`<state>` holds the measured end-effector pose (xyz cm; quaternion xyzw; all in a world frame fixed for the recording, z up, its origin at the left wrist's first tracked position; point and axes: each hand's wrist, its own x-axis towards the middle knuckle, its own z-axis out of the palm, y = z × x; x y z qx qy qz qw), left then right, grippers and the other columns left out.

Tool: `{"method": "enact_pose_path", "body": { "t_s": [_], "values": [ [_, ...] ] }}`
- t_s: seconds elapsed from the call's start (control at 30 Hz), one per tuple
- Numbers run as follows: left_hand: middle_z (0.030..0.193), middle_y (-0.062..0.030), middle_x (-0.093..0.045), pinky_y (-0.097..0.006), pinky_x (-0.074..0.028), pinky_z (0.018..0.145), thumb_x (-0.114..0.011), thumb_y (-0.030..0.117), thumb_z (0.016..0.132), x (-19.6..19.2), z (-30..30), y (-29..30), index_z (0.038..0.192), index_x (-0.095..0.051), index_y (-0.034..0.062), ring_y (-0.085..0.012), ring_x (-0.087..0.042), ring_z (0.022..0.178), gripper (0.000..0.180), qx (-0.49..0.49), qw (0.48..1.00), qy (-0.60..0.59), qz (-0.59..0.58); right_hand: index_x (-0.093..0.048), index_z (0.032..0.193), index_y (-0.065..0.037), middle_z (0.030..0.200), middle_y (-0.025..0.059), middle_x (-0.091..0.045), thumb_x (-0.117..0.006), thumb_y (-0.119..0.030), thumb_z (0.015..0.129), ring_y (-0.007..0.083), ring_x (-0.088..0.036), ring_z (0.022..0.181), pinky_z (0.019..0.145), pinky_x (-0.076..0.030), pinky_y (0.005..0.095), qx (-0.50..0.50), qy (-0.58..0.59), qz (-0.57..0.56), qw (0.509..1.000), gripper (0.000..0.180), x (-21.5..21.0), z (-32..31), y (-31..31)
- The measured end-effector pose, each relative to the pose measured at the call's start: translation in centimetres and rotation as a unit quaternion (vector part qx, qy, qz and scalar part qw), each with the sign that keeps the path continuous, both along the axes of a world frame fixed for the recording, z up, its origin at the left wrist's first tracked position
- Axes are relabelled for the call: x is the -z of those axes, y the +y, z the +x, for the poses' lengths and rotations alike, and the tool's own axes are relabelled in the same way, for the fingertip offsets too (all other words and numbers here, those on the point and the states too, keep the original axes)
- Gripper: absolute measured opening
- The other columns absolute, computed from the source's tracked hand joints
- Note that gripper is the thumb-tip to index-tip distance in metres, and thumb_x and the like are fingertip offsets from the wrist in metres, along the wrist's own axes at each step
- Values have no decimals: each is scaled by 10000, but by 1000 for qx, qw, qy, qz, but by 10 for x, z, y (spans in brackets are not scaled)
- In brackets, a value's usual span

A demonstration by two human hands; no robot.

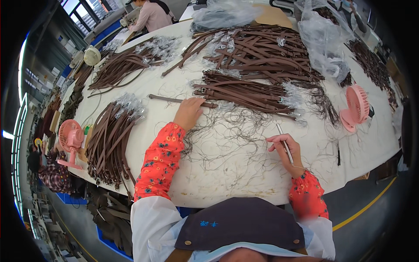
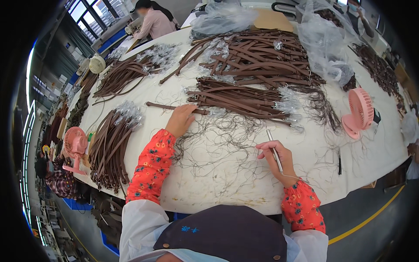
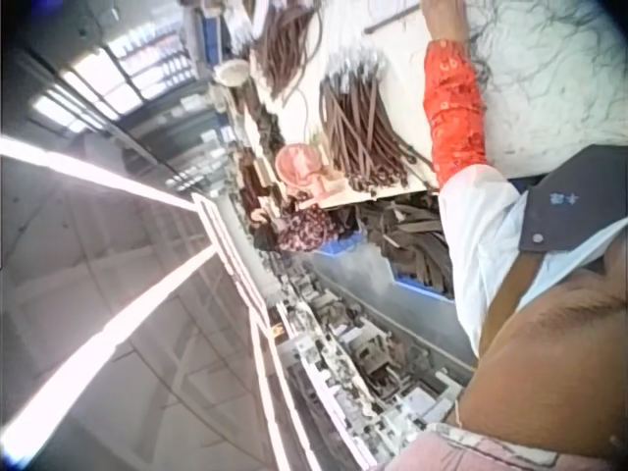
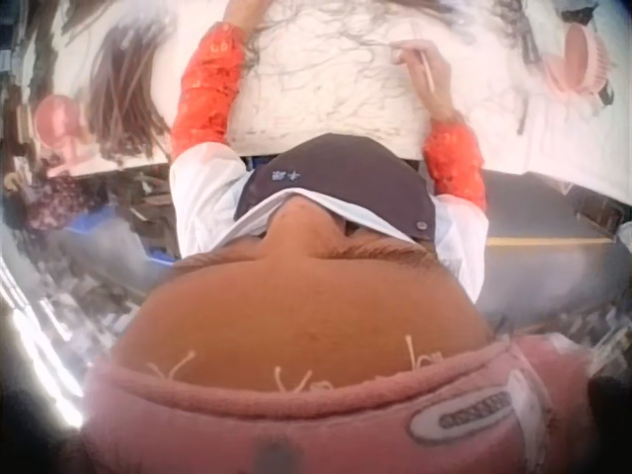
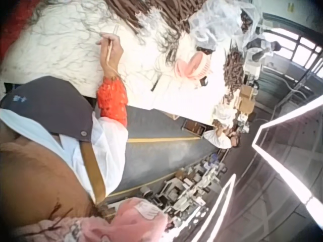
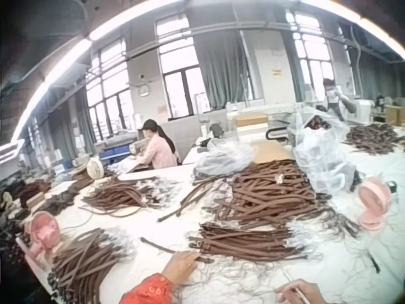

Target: The person sits at a workbench in a factory setting, handling brown leather belts. They pick up individual belts, use a metal tool to manipulate the metal hardware at the ends, and place the finished items into a blue bin. The process involves repetitive handling and tool use to secure the belt components.

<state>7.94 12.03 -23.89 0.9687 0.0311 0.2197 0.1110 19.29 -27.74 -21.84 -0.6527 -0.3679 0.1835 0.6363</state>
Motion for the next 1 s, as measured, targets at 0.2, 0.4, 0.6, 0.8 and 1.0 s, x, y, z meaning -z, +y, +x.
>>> {"method": "enact_pose_path", "body": {
  "t_s": [0.2,0.4,0.6,0.8,1.0],
  "values": [
    [1031,-122,-645,-458,-478,841,-689,141,877,-6,14,-10,1060,-633,88,-335,-602,1017,199,-12,999,31,-4,-558,1041,-9,1100,165,-700,-529,-9,998,142,-683,858,808,-531,283,23,-49,-10,998,52,-7,0,-1],
    [844,-97,-680,-393,-522,664,-693,148,894,-74,-10,-82,1026,-672,73,-298,-663,772,153,67,997,21,-21,-556,1020,-66,1194,147,-682,-665,-18,901,251,-681,1022,910,-532,362,36,-306,23,951,168,-38,-7,15],
    [792,-81,-682,-383,-521,597,-736,150,853,-93,-25,-153,979,-694,86,-289,-665,701,147,166,986,7,-29,-555,989,-91,1163,109,-686,-728,-52,857,297,-671,955,864,-539,366,-35,-344,-23,938,221,-44,-20,36],
    [796,-100,-692,-319,-512,639,-770,134,846,-110,-48,-124,945,-719,20,-226,-630,668,159,114,976,95,-162,-565,947,-47,949,121,-723,-691,10,889,175,-698,729,675,-549,284,-66,-175,-36,982,149,-51,2,2],
    [868,-62,-722,-269,-509,730,-723,64,891,-102,-95,-62,985,-717,-14,-107,-634,785,122,3,937,151,-315,-563,926,-41,946,119,-729,-671,13,904,111,-671,699,655,-524,251,-7,-103,-83,991,123,-55,31,-56]
  ]
}}
